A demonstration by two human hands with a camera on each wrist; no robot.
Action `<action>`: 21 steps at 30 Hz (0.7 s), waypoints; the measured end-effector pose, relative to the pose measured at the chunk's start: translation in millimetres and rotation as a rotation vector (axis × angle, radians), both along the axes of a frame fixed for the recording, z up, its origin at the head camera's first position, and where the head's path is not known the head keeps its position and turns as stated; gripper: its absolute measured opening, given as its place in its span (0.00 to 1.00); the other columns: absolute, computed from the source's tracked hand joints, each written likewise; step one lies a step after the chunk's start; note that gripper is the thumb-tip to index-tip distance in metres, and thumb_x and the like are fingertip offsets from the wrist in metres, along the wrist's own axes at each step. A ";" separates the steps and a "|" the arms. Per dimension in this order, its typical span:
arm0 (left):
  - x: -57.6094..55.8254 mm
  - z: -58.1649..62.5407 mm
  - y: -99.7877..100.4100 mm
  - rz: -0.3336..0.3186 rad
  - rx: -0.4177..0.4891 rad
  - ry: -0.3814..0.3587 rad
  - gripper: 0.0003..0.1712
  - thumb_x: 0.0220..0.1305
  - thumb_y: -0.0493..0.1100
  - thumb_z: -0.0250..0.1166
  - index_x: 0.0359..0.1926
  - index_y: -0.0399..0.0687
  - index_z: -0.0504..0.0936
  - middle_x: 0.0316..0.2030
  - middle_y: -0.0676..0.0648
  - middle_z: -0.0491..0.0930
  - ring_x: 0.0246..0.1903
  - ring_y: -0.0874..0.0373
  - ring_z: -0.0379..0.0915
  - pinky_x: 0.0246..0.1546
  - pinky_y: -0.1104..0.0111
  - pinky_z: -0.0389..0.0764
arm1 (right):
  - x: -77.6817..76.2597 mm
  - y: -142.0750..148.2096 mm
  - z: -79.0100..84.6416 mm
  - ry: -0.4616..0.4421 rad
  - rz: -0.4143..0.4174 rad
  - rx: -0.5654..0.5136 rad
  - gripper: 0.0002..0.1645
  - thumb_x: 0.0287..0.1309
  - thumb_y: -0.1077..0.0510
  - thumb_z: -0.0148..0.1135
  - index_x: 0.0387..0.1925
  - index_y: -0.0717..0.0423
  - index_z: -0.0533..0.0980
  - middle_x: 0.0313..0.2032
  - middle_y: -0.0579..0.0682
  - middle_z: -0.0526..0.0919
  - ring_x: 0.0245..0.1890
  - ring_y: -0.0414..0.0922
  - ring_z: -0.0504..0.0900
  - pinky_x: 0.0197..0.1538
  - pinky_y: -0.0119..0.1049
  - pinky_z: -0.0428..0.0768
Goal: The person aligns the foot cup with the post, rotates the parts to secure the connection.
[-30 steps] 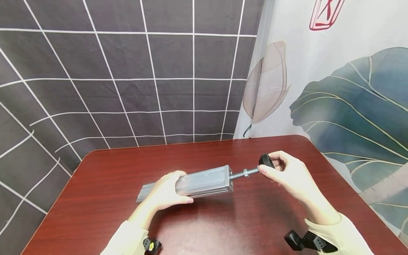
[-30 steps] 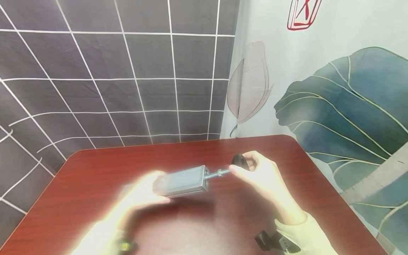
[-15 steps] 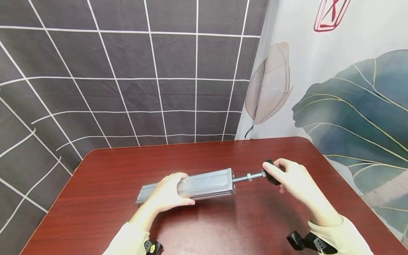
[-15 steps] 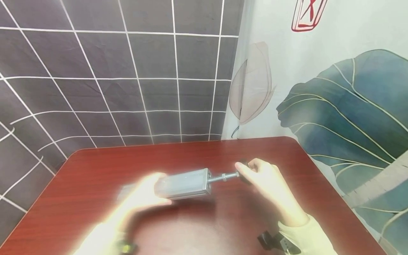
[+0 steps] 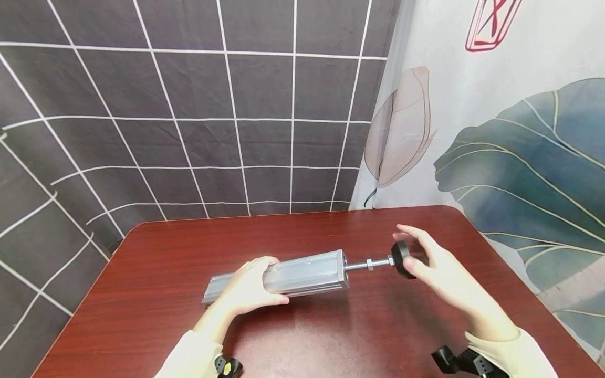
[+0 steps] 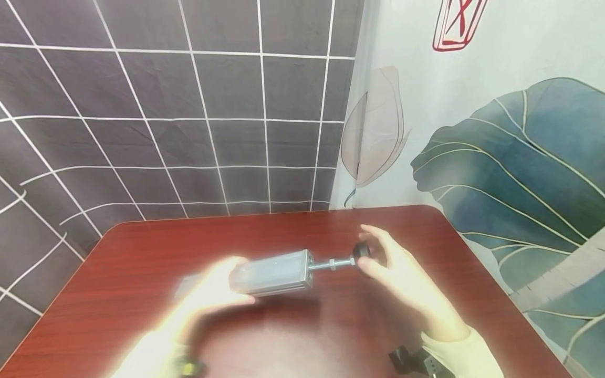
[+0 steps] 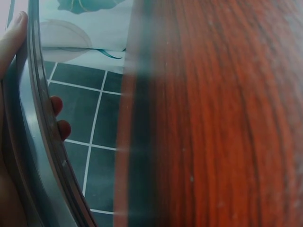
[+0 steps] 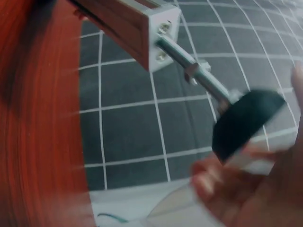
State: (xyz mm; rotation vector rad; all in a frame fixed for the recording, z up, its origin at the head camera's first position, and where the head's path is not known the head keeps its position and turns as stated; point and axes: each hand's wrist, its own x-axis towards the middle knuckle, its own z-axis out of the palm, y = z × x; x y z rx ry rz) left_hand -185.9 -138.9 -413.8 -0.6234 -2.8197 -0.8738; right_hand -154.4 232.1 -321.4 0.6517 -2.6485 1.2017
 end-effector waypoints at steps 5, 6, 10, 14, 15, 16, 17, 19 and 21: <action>-0.3 -1.6 -1.1 -0.003 -0.003 -0.012 0.43 0.31 0.63 0.76 0.50 0.49 0.75 0.44 0.53 0.77 0.46 0.55 0.72 0.50 0.57 0.68 | -4.9 16.0 -9.4 0.085 0.302 -0.146 0.54 0.38 0.75 0.70 0.68 0.60 0.54 0.65 0.48 0.61 0.55 0.36 0.70 0.52 0.23 0.68; -0.5 -1.9 -1.4 -0.001 -0.005 -0.011 0.43 0.31 0.63 0.76 0.50 0.49 0.75 0.44 0.53 0.77 0.46 0.55 0.72 0.51 0.57 0.68 | -6.2 17.5 -10.9 0.100 0.358 -0.177 0.55 0.36 0.76 0.70 0.68 0.63 0.55 0.66 0.51 0.59 0.57 0.38 0.69 0.53 0.24 0.67; -1.7 -3.9 0.1 0.001 -0.009 0.001 0.42 0.31 0.62 0.76 0.49 0.49 0.75 0.44 0.53 0.77 0.45 0.55 0.72 0.51 0.57 0.68 | -8.5 22.9 -14.7 0.106 0.488 -0.220 0.50 0.34 0.80 0.68 0.63 0.70 0.58 0.66 0.61 0.55 0.58 0.43 0.68 0.55 0.27 0.67; -2.7 -5.7 0.8 0.001 -0.003 -0.004 0.43 0.30 0.62 0.77 0.50 0.49 0.76 0.44 0.53 0.77 0.46 0.55 0.72 0.51 0.57 0.68 | -7.3 25.2 -16.0 0.022 0.464 -0.177 0.44 0.41 0.78 0.67 0.63 0.66 0.62 0.66 0.58 0.54 0.56 0.41 0.72 0.55 0.26 0.68; -3.1 -6.2 0.7 0.000 -0.002 -0.006 0.43 0.31 0.62 0.77 0.50 0.49 0.76 0.45 0.53 0.77 0.46 0.55 0.72 0.51 0.57 0.68 | -6.8 25.5 -16.3 -0.009 0.453 -0.173 0.44 0.42 0.77 0.67 0.63 0.64 0.62 0.66 0.56 0.54 0.56 0.41 0.72 0.54 0.26 0.69; -3.7 -6.8 0.6 -0.001 -0.004 -0.007 0.43 0.31 0.63 0.76 0.51 0.49 0.76 0.45 0.53 0.77 0.46 0.55 0.72 0.51 0.57 0.68 | -6.6 25.7 -17.0 -0.027 0.448 -0.170 0.42 0.43 0.76 0.66 0.63 0.63 0.63 0.66 0.56 0.54 0.56 0.41 0.73 0.54 0.26 0.70; -4.1 -7.2 0.4 0.000 -0.006 -0.008 0.44 0.31 0.63 0.76 0.51 0.50 0.76 0.45 0.53 0.77 0.46 0.55 0.72 0.51 0.57 0.68 | -6.8 25.4 -17.8 -0.037 0.452 -0.178 0.42 0.44 0.77 0.66 0.63 0.64 0.63 0.66 0.56 0.54 0.55 0.42 0.74 0.53 0.28 0.71; -4.5 -7.5 -0.8 0.001 -0.011 -0.007 0.44 0.31 0.64 0.76 0.51 0.50 0.75 0.45 0.53 0.77 0.46 0.55 0.72 0.51 0.57 0.68 | -7.5 24.5 -19.4 -0.055 0.459 -0.194 0.42 0.45 0.77 0.65 0.63 0.64 0.62 0.65 0.56 0.55 0.53 0.44 0.75 0.52 0.30 0.73; -4.6 -7.3 -2.6 0.007 -0.025 -0.005 0.44 0.30 0.64 0.76 0.51 0.50 0.75 0.45 0.53 0.77 0.46 0.55 0.72 0.51 0.57 0.68 | -8.4 23.1 -20.8 -0.066 0.448 -0.198 0.42 0.45 0.76 0.65 0.63 0.62 0.62 0.64 0.54 0.58 0.51 0.44 0.77 0.50 0.31 0.74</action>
